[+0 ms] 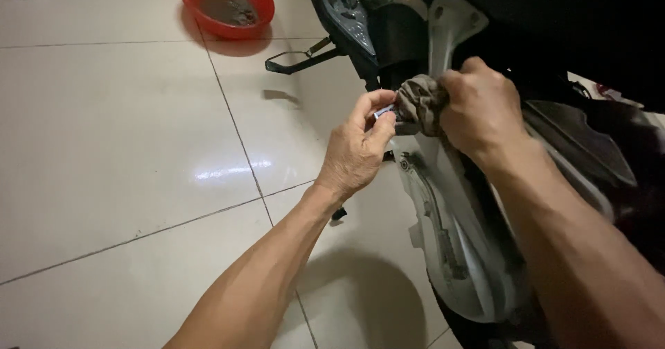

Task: Cleaning the rear suspension and engine area of a motorcycle with a damp cloth.

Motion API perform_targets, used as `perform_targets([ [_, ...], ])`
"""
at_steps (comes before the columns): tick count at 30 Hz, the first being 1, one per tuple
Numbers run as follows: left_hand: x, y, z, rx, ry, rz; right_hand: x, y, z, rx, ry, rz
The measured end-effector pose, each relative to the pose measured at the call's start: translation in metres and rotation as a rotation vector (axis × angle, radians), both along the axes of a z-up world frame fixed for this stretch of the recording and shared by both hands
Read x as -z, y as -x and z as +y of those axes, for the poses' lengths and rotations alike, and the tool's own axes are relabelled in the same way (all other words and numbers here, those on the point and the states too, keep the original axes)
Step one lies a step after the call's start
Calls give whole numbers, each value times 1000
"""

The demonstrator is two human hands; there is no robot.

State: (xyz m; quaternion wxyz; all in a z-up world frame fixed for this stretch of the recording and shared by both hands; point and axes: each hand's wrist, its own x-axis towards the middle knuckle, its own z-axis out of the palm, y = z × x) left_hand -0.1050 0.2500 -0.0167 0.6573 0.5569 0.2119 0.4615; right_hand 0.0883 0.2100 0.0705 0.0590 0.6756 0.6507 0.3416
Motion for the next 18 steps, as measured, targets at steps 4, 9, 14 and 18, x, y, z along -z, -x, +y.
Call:
perform_targets([
  [4, -11, 2, 1, -19, 21, 67, 0, -4, 33, 65, 40, -13],
  [9, -14, 1, -1, -39, 0, 181, -15, -2, 29, 158, 193, 124],
  [14, 14, -25, 4, -79, 39, -83, -71, 26, -49, -183, -39, 399],
  [18, -24, 22, -57, -94, 203, 21, -66, 60, -134, -185, -187, 299],
])
